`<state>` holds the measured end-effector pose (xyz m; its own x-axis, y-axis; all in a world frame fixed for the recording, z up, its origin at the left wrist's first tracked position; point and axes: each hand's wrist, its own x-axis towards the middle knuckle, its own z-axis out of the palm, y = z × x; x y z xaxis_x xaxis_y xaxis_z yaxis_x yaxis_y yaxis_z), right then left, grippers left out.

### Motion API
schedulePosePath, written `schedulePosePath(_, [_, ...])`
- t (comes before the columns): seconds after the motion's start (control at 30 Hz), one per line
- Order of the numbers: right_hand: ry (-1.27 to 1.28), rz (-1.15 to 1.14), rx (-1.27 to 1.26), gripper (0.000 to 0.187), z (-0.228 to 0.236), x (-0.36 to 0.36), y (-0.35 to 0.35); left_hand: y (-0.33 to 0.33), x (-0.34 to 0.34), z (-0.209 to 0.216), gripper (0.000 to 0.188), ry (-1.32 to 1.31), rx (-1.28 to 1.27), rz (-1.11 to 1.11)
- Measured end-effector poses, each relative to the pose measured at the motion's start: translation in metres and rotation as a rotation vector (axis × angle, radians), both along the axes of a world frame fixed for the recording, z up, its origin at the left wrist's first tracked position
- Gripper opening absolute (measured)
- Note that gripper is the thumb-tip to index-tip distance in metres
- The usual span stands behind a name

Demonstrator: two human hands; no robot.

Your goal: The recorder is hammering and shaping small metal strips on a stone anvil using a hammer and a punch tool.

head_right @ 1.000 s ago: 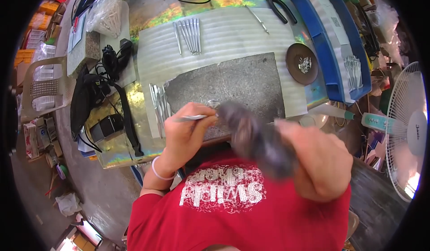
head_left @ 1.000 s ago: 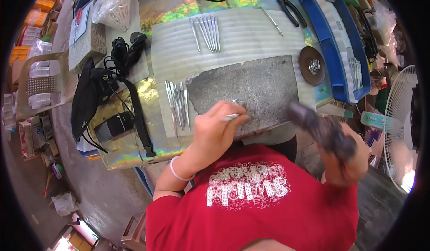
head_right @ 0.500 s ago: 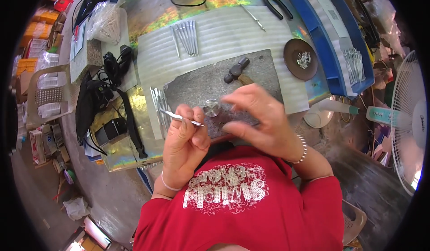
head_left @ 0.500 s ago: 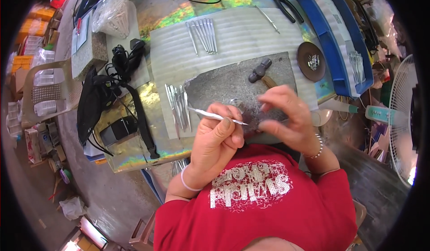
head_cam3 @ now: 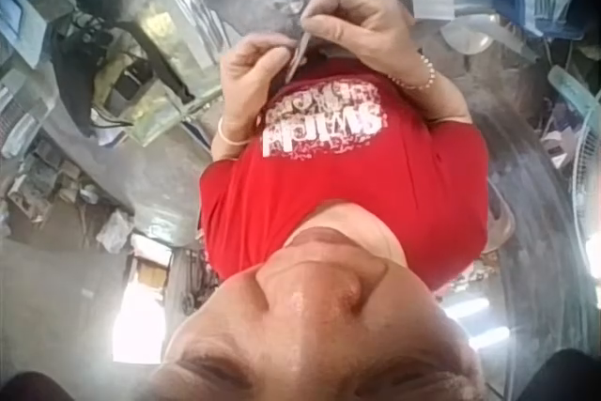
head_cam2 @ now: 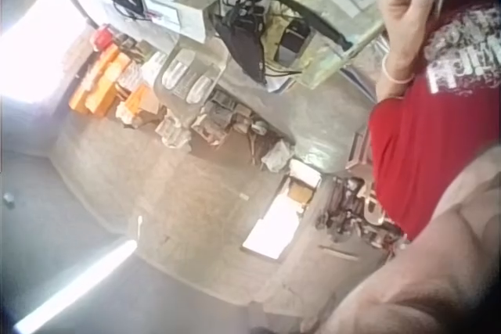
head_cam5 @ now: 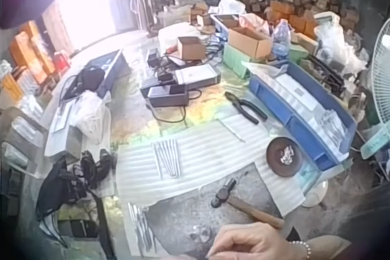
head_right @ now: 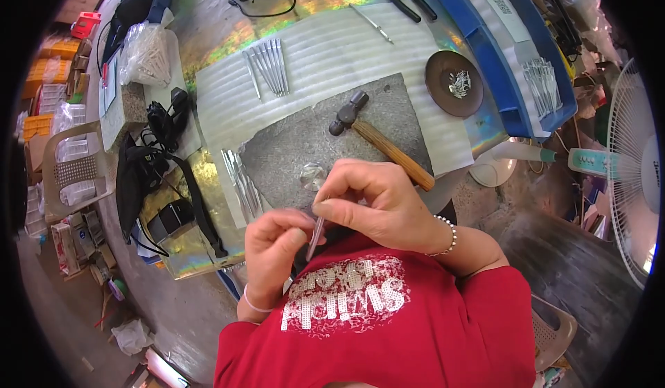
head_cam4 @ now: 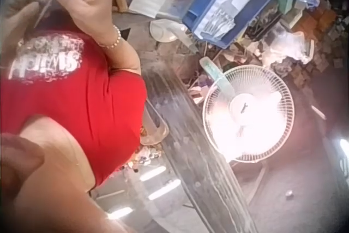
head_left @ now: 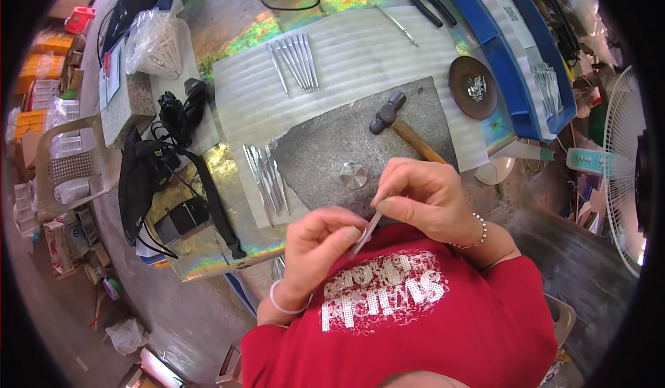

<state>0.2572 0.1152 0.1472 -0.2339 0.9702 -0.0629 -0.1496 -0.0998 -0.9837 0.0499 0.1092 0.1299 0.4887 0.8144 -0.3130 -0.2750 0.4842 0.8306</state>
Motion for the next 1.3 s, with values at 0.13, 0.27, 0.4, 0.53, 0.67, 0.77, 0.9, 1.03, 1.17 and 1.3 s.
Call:
schedulePosePath(0.13, [0.189, 0.063, -0.248, 0.007, 0.0, -0.012, -0.002, -0.003, 0.001, 0.005, 0.019, 0.166, 0.238, -0.121])
schedulePosePath(0.27, [0.217, 0.062, -0.391, 0.009, -0.004, -0.017, 0.0, 0.0, 0.0, 0.008, 0.018, 0.14, 0.014, -0.142])
schedulePosePath(0.4, [0.218, 0.112, -0.51, 0.004, 0.004, -0.02, 0.008, -0.001, -0.003, -0.001, 0.017, 0.168, 0.064, -0.152])
schedulePosePath(0.53, [0.164, 0.145, -0.453, 0.007, 0.0, -0.02, 0.014, 0.005, -0.004, -0.002, 0.016, 0.116, -0.006, -0.12])
schedulePosePath(0.67, [0.257, 0.139, -0.555, 0.01, 0.001, -0.023, 0.02, 0.011, -0.005, -0.006, 0.016, 0.066, -0.064, -0.144])
schedulePosePath(0.77, [0.263, 0.135, -0.542, 0.011, 0.001, -0.024, 0.023, 0.014, -0.005, -0.007, 0.016, 0.065, -0.061, -0.153])
schedulePosePath(0.9, [0.255, 0.136, -0.545, 0.011, 0.0, -0.025, 0.024, 0.017, -0.004, -0.008, 0.016, 0.05, -0.071, -0.156])
schedulePosePath(1.03, [0.26, 0.12, -0.516, 0.011, 0.0, -0.025, 0.025, 0.019, -0.003, -0.007, 0.015, 0.043, -0.083, -0.152])
schedulePosePath(1.17, [0.254, 0.154, -0.5, 0.011, 0.001, -0.024, 0.025, 0.021, -0.002, -0.005, 0.016, 0.006, -0.09, -0.166])
schedulePosePath(1.3, [0.275, 0.16, -0.459, 0.012, -0.002, -0.025, 0.023, 0.019, -0.002, -0.006, 0.017, -0.014, -0.06, -0.164])
